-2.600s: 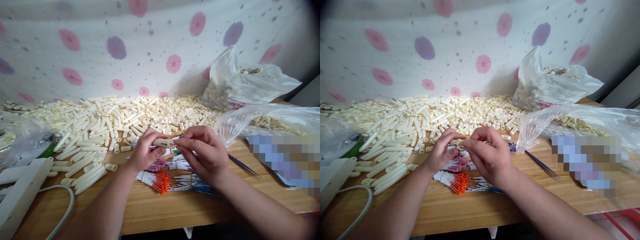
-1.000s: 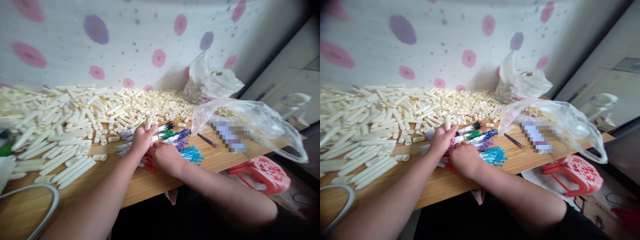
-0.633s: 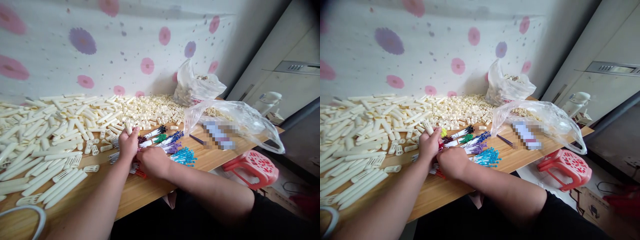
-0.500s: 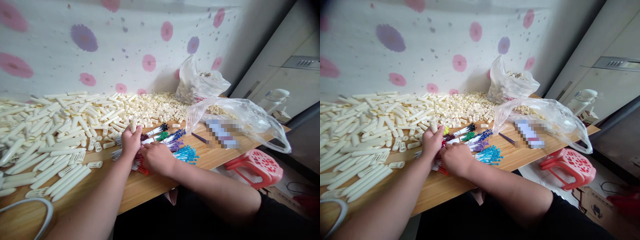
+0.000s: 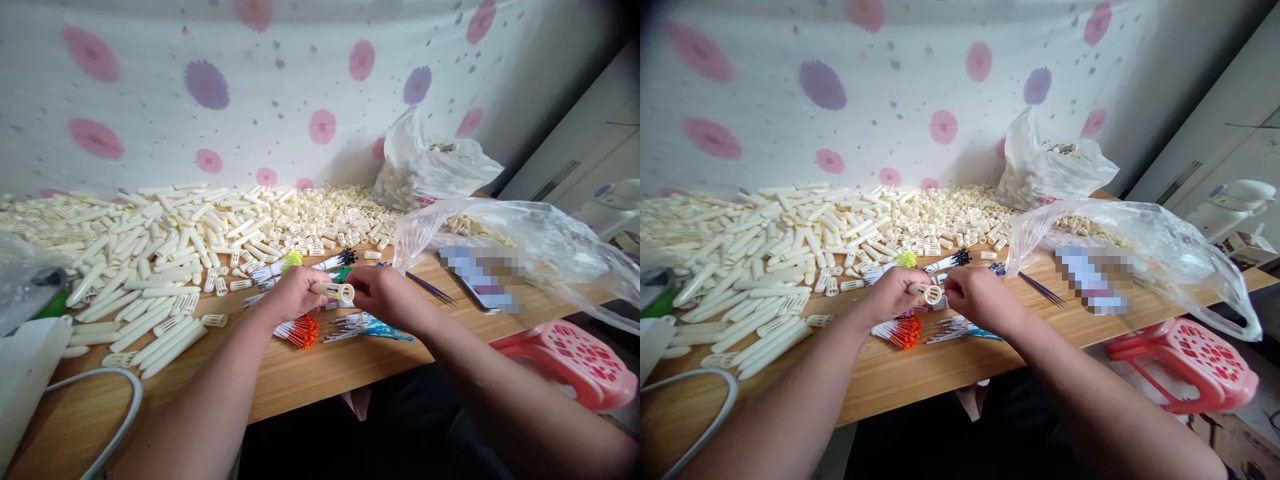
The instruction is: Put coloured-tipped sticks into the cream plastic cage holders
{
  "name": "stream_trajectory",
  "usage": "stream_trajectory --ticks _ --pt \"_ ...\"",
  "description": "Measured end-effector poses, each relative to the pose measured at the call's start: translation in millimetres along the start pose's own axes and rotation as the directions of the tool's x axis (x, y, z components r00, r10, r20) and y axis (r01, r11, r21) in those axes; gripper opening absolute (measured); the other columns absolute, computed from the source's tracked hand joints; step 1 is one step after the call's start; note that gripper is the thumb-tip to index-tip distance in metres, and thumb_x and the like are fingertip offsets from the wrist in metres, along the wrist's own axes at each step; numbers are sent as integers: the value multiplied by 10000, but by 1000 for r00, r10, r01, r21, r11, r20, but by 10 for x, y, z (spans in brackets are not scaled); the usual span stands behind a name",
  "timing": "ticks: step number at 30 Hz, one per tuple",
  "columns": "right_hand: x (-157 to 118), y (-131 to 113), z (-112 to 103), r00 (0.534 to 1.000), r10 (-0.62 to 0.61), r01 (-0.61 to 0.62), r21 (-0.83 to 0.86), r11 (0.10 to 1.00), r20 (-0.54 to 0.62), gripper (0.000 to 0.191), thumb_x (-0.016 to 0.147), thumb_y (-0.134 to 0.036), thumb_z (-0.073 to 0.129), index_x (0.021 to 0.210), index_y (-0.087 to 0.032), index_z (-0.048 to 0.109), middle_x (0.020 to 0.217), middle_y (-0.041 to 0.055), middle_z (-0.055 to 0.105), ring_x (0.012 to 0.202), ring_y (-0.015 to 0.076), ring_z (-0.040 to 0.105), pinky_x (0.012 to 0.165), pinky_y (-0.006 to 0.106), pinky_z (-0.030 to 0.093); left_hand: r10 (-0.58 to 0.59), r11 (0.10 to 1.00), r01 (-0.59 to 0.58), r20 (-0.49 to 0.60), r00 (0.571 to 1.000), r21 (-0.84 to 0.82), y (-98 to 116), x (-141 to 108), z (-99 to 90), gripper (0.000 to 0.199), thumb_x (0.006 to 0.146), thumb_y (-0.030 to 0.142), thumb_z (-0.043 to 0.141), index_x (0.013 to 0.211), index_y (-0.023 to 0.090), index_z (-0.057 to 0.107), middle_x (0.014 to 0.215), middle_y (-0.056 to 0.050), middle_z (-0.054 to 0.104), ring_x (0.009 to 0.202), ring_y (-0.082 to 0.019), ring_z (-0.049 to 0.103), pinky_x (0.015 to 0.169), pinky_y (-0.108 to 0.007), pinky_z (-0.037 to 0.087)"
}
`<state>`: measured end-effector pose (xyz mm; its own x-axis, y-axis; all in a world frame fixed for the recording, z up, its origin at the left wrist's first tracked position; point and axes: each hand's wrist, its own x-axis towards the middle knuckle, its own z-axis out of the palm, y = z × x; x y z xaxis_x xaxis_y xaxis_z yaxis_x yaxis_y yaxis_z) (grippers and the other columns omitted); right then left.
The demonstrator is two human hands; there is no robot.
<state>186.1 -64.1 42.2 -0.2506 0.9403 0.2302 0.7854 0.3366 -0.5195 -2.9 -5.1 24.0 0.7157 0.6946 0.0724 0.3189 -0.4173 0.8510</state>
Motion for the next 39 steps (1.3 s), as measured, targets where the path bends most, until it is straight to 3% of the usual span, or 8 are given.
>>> stream_trajectory --ticks 3,6,10,15,18,23,30,39 --pt "-3 60 18 994 86 -103 371 923 61 79 769 -167 569 751 -130 635 579 -31 536 516 61 433 488 186 330 -7 997 4 -38 999 -79 28 -7 10 153 720 237 619 584 173 588 512 31 515 458 -98 461 410 -193 302" --pt "-22 135 17 986 30 -143 728 670 166 176 809 -280 602 862 -122 658 712 29 651 611 89 573 572 221 465 -65 979 53 -56 996 -195 34 -8 22 144 728 281 652 644 166 631 528 28 544 447 -95 471 412 -198 345" --pt "-44 162 57 992 -13 -102 864 493 124 199 796 -323 658 875 -141 665 765 39 691 682 103 637 632 248 524 -98 945 79 -45 994 -316 41 -26 18 174 742 326 661 791 161 688 641 -17 641 519 -127 558 492 -252 461" --pt "-84 66 73 985 -118 173 659 732 -126 108 822 -249 639 805 -143 645 721 23 662 656 97 606 604 234 497 12 978 -29 -81 997 -206 42 -14 -5 179 766 328 664 775 152 695 672 -31 649 604 -142 581 551 -260 466" --pt "-140 -1 -32 911 -251 373 394 840 -328 44 856 -185 581 842 -159 614 792 34 658 744 120 614 669 266 497 183 968 -217 -236 954 -128 45 5 -21 186 778 351 670 795 168 701 774 -51 673 714 -161 612 672 -299 489" --pt "-122 -55 -78 859 -184 342 268 901 -477 26 844 -153 569 846 -166 591 818 40 660 754 129 613 660 269 485 262 933 -327 -338 904 -150 107 -20 17 214 758 372 696 851 179 707 898 -77 697 858 -195 640 790 -334 502" --pt "46 -61 219 906 64 193 541 819 -419 102 835 -253 596 810 -162 634 722 21 643 645 118 596 576 252 474 73 957 -174 -390 918 -231 24 -5 144 179 755 319 696 754 146 647 673 4 619 577 -105 557 543 -225 452" --pt "64 -3 50 918 -211 367 521 771 -336 75 846 -232 617 792 -181 630 730 14 629 677 122 585 611 269 466 89 929 -156 -208 974 -335 25 -34 67 200 783 341 679 796 142 687 712 -27 664 637 -128 597 572 -238 472"
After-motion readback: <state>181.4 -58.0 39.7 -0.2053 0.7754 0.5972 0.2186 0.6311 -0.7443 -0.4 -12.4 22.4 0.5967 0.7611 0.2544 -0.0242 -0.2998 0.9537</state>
